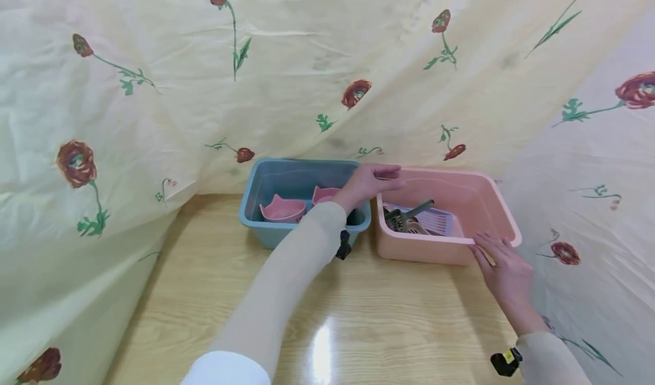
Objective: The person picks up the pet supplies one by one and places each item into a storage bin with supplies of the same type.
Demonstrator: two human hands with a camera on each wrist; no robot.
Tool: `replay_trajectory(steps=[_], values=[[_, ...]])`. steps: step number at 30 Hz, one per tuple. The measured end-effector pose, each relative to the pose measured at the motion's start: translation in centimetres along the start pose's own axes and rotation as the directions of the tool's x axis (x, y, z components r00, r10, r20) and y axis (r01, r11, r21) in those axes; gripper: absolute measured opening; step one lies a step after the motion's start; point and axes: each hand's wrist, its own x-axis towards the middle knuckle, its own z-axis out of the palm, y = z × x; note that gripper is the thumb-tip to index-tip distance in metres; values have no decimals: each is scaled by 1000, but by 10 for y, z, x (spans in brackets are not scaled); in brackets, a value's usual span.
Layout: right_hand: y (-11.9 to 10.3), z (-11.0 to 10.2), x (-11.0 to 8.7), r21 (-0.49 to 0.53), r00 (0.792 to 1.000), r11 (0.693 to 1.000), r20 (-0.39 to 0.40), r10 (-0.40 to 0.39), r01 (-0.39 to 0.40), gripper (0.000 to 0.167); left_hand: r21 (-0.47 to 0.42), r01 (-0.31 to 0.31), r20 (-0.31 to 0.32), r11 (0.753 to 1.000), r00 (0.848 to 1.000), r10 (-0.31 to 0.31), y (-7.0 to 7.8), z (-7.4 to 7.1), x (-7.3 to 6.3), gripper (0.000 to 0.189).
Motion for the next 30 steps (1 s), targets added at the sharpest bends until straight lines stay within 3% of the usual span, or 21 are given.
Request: replay_trajectory(steps=[2,5,9,11,16,20,26,30], values=[[1,-2,1,11,1000,1000,-5,-5,5,32,44,5,26,999,1000,-6,5,-6,-6,57],[3,-6,4,31,1000,999,-6,-19,19,59,180,-25,63,983,998,14,12,-19,-17,59],[8,-14,9,11,998,999,30,-54,53,82,362,-79,89,929,995,50,18,-43,-36,61],[11,-19,14,-8,995,997,58,-78,79,82,418,-76,86,905,995,44,19,-57,-46,62],[15,-31,34,5,978,999,200,-50,50,43,534,-57,53,844,998,34,19,-95,-71,66],[11,-37,57,-16,936,1000,352,18,-13,50,637,-22,0,770,1000,29,14,-123,-96,67],[5,-48,77,-67,824,992,553,123,-103,67,743,99,-104,662,994,-32,1,-158,-135,71],[3,-52,75,-67,802,994,586,113,-91,75,779,170,-192,603,981,-29,-13,-172,-159,73]])
